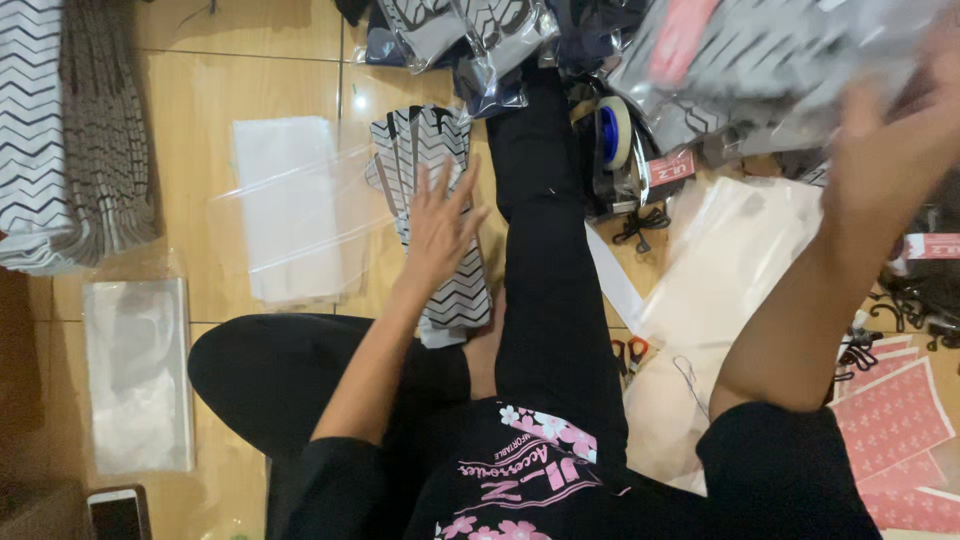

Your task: The person sits on the floor and packages folded zigzag-patterned socks. They place the socks on a hanger, insert them into a clear plastic bag, and seal the bag. The person repeats this process for multiple items.

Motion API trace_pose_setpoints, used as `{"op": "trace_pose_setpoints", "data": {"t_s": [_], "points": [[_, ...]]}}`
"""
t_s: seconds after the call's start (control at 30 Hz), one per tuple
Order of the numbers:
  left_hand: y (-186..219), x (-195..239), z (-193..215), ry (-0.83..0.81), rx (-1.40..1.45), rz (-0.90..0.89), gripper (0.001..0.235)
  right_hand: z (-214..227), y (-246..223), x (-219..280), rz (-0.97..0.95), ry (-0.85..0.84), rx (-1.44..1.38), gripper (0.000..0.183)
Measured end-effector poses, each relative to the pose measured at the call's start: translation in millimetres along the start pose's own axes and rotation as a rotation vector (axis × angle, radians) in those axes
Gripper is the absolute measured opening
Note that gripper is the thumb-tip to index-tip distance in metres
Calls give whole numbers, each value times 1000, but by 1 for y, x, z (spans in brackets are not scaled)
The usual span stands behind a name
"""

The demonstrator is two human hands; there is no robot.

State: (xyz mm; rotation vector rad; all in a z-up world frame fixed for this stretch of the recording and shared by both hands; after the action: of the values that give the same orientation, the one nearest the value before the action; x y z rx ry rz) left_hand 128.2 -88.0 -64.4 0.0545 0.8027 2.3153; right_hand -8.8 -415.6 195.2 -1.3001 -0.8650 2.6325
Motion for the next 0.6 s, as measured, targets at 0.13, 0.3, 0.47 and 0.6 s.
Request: {"op": "trace_pose_setpoints", "data": {"t_s": [0.13,0.3,0.47,0.6], "points": [[-135,39,-28,-159,-331,221,69,6,170,10,-851,287,-293,46],[-255,113,28,195,-778,585,87,-129,125,63,-797,38,-687,86],[-198,80,44,215,-417,765,102,-326,84,190,-1097,-435,-717,77],[-128,108,-17,314,358,737,100,-455,90,272,-1138,-698,-285,97]]}}
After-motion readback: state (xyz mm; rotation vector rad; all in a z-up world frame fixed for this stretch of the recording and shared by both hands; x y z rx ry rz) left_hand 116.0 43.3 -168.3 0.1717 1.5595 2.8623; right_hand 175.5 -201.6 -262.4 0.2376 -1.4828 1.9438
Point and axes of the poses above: each hand's wrist, its own x-axis away from the middle knuckle, its own z-axis out of the back of the hand, y = z × x, the point moved 9 cm from there along -x, towards the middle knuckle, and after that the axes turned 3 degrees about y, right-handed, at the moved point
